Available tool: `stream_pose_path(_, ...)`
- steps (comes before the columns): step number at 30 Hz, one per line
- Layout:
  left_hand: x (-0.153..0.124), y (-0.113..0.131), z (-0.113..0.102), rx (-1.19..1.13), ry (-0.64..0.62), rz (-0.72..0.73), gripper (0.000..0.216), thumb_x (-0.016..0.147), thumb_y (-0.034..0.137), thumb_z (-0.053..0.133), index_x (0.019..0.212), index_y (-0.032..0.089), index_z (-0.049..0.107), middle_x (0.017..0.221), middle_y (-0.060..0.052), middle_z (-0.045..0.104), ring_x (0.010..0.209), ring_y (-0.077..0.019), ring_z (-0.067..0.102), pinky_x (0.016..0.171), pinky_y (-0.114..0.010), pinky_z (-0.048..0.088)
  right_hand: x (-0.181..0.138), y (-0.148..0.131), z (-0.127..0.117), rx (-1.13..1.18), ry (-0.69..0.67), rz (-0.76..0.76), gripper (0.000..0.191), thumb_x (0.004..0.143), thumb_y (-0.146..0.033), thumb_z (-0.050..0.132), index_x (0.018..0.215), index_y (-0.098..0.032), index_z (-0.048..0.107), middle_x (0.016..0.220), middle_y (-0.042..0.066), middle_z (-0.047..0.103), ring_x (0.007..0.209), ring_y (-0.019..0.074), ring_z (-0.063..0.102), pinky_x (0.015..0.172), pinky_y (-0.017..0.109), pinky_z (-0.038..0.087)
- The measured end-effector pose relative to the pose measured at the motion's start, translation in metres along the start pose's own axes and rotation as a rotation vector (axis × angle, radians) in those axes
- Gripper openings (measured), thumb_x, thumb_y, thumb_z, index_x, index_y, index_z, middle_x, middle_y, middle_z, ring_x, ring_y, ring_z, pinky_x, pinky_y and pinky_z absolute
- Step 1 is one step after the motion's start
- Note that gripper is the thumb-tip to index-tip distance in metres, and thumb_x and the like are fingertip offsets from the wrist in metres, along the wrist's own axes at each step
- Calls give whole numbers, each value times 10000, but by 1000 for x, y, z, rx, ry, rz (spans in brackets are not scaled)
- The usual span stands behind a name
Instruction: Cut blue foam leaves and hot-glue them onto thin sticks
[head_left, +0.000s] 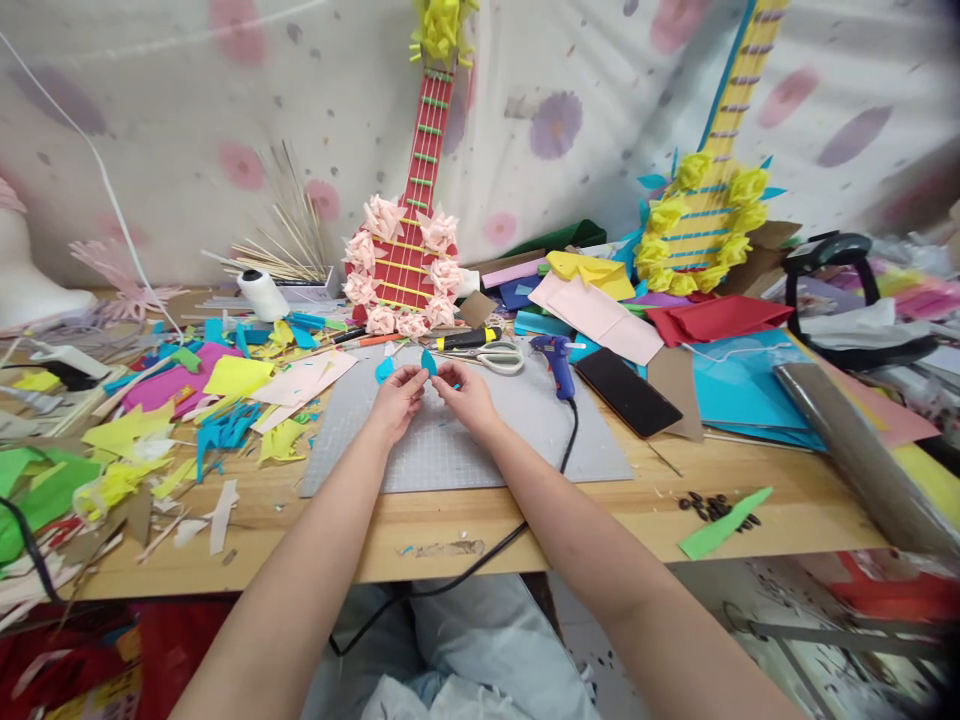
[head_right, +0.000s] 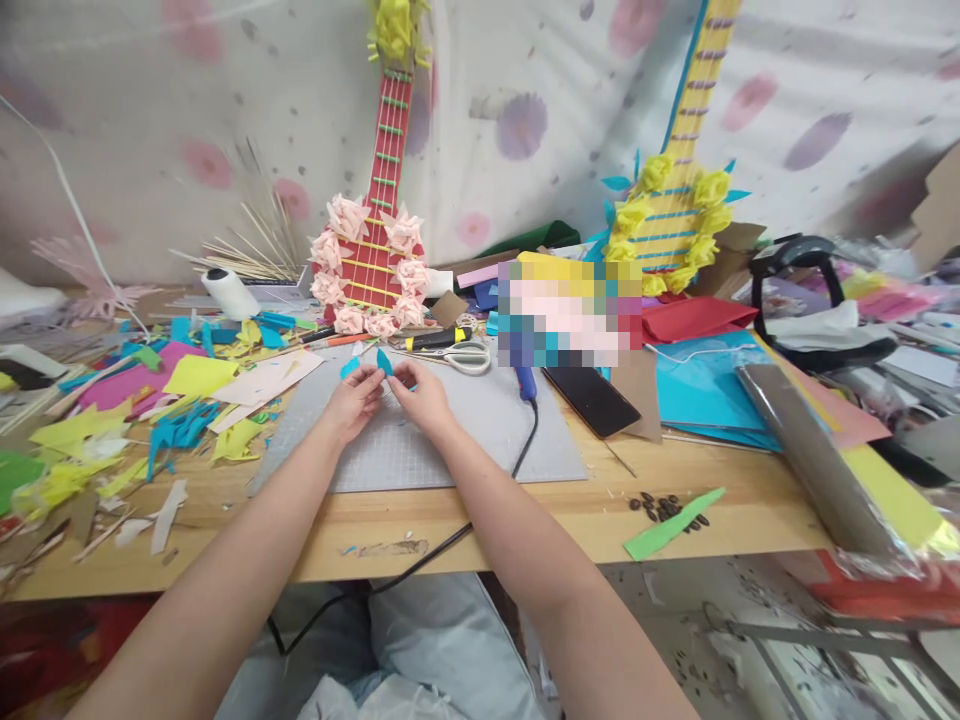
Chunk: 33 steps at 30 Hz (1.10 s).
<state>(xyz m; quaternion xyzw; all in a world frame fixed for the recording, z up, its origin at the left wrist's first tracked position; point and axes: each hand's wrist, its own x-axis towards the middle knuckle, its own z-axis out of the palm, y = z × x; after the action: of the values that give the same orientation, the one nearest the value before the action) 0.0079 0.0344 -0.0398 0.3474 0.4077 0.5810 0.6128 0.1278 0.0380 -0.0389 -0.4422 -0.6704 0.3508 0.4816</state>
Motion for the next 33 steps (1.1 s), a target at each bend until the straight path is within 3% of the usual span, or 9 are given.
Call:
stream_pose_path(5,-6,-2,0,112,6,34,420,572,399,718,866,171,522,632,39,532,445,-42,467,340,-137,332,0,-1,-8,-445,29,-196,124,787,-229,449,769,-179,562,754,26,597,713,138,517,642,253,362)
stream_pose_path(10,-13,6,-4,80,-12,-182,508,711,597,482,781,103,580,703,-90,630,548,-139,603,457,-251,495,2,-3,-16,-871,-38,-386,178,836,-218,414,780,-181,579,832,76,604,842,192,484,652,280,326)
stream_pose_path(16,-18,12,-7,169,27,-228,140,711,232,594,731,96,620,726,-106,668,617,-159,646,501,-224,512,0,3,-13,-967,-152,-448,189,846,-190,408,827,-182,595,851,79,605,877,196,471,678,283,336)
stream_pose_path(21,-16,8,-8,144,113,-197,37,704,138,584,708,101,584,729,-89,662,646,-156,654,518,-217,516,-1,3,-10,-898,-177,-429,196,846,-203,417,883,-184,608,894,81,623,918,194,493,717,285,358)
stream_pose_path(24,-13,2,-9,230,197,-76,64,703,140,593,744,105,558,701,-74,650,588,-148,643,478,-223,506,7,0,-24,-772,-145,-290,197,816,-209,465,950,-210,610,922,59,639,874,183,536,690,281,375)
stream_pose_path(26,-12,-2,-11,281,244,11,81,709,160,586,759,113,543,686,-64,643,572,-148,639,450,-223,499,12,-2,-48,-655,-156,-116,162,767,-221,531,895,-218,631,842,39,653,757,167,561,641,275,385)
stream_pose_path(28,-11,-6,-12,315,278,71,98,695,173,596,754,122,537,676,-53,638,572,-143,636,441,-211,493,14,-5,-83,-502,-306,68,86,710,-261,596,738,-197,645,693,23,644,618,142,548,571,259,387)
stream_pose_path(31,-10,-9,-12,353,309,119,134,661,191,622,749,134,538,672,-40,634,578,-135,633,441,-187,483,7,-7,-144,-394,-475,425,256,618,-411,667,592,-161,622,536,35,595,470,121,487,460,249,356)
stream_pose_path(33,-10,-10,-12,366,322,138,156,651,206,629,759,140,538,684,-35,633,594,-138,637,448,-190,484,2,-5,-175,-556,-388,522,344,599,-498,654,554,-161,597,495,35,557,438,112,445,452,260,341)
